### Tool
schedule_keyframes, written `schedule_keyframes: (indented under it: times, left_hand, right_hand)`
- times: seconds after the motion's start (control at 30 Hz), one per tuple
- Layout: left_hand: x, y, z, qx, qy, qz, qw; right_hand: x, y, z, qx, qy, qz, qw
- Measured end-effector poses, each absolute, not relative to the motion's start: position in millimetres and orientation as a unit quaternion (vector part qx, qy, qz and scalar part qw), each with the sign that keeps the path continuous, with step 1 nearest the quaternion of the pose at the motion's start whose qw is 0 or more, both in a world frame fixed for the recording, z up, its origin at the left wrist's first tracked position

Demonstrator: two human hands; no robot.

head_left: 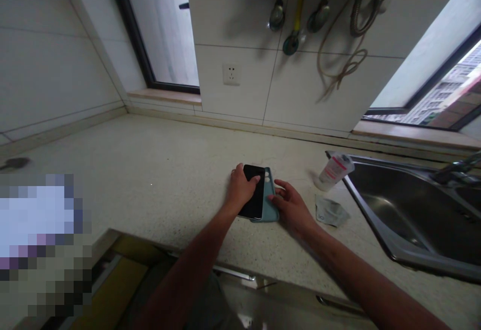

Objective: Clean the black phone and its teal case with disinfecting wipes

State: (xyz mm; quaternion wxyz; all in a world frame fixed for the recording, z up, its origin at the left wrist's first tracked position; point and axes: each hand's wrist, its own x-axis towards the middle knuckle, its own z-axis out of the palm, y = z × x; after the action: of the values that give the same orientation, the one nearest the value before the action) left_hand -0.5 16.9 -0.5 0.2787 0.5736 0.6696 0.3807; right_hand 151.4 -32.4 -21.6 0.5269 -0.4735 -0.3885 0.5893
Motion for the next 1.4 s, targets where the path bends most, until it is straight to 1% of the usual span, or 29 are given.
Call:
schedule_keyframes:
  times: [0.3,0.63,0.87,1.0,1.07,1.17,1.23,1.3,1.4]
  left_hand:
    - [-3,23,-12,0.496,0.613,0.495,0.366]
    - [8,15,-7,0.485,0.624,0.511,0.338]
    - [17,6,-6,0.468,0.587,0.547,0.37]
    - [14,8,-2,0.442,0.561,0.555,0.426]
    - [10,12,2,0.41,0.523,0.571,0.481]
    - [3,18,6,0.335,0.407,0.603,0.599]
    - [1,21,4,0.311,0.367,0.596,0.643]
    - [1,23,1,0.309,0.364,0.573,0.666]
    - [1,23,-2,0.311,0.365,0.571,0.666]
  right_hand:
    - [142,-40,-20,-0.397,-0.349,0.644,0.554]
    - [137,-41,-21,-0.342,-0.34,0.697,0.53]
    - [131,-49,-17,-0.322,-0.352,0.725,0.498]
    - [131,-48,-14,-0.333,-0.343,0.723,0.499]
    - [133,-46,-14,-0.347,-0.338,0.714,0.506]
    - [135,-44,-14,-0.347,-0.331,0.711,0.514]
    - [137,-44,-14,-0.34,-0.333,0.716,0.51]
    - [137,-45,-13,-0.337,-0.336,0.723,0.5]
    - [138,-46,-13,-0.338,-0.335,0.732,0.488]
